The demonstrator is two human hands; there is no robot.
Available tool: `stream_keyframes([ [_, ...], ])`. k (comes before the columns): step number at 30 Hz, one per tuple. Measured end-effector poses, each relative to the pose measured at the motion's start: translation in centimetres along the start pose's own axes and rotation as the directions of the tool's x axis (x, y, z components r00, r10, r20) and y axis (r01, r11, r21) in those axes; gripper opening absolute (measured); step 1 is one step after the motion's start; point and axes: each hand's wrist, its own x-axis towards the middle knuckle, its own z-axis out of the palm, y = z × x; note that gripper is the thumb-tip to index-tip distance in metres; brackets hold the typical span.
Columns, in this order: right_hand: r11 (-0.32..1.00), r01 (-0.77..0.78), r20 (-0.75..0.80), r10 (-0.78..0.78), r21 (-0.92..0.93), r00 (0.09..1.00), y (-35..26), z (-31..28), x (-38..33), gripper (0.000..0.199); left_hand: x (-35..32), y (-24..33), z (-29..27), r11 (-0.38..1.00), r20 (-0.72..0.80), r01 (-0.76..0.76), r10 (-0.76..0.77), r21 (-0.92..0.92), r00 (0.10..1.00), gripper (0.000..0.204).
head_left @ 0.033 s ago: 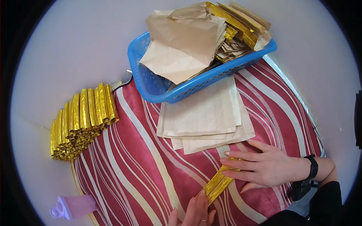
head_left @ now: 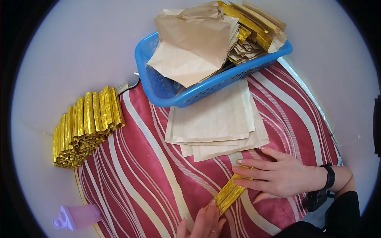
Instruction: Folding sheets of gold-colored paper into narrow strips.
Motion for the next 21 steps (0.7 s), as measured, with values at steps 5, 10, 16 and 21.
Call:
stream_keyframes([
  [5,0.998,0.048,-0.12,-0.051,-0.032,0.991,0.1,0.5,0.4,0.045,-0.5,0.1,1.1,0.981,-0.091,0.073,-0.09,-0.181,0.992,0.026],
  [10,0.997,0.07,-0.207,-0.061,0.033,0.976,0.4,0.3,0.9,0.035,0.6,-0.6,0.6,0.94,-0.068,0.136,-0.165,-0.314,0.984,0.025],
  [16,0.986,0.127,-0.247,-0.096,0.111,0.964,0.9,0.5,0.5,0.027,1.2,-1.4,0.7,0.772,-0.033,0.218,-0.296,-0.596,0.955,0.031],
  [21,0.952,0.005,-0.182,0.054,0.305,0.982,0.9,0.0,0.9,0.016,1.7,-2.4,0.8,0.527,0.155,0.39,-0.434,-0.755,0.887,0.026],
])
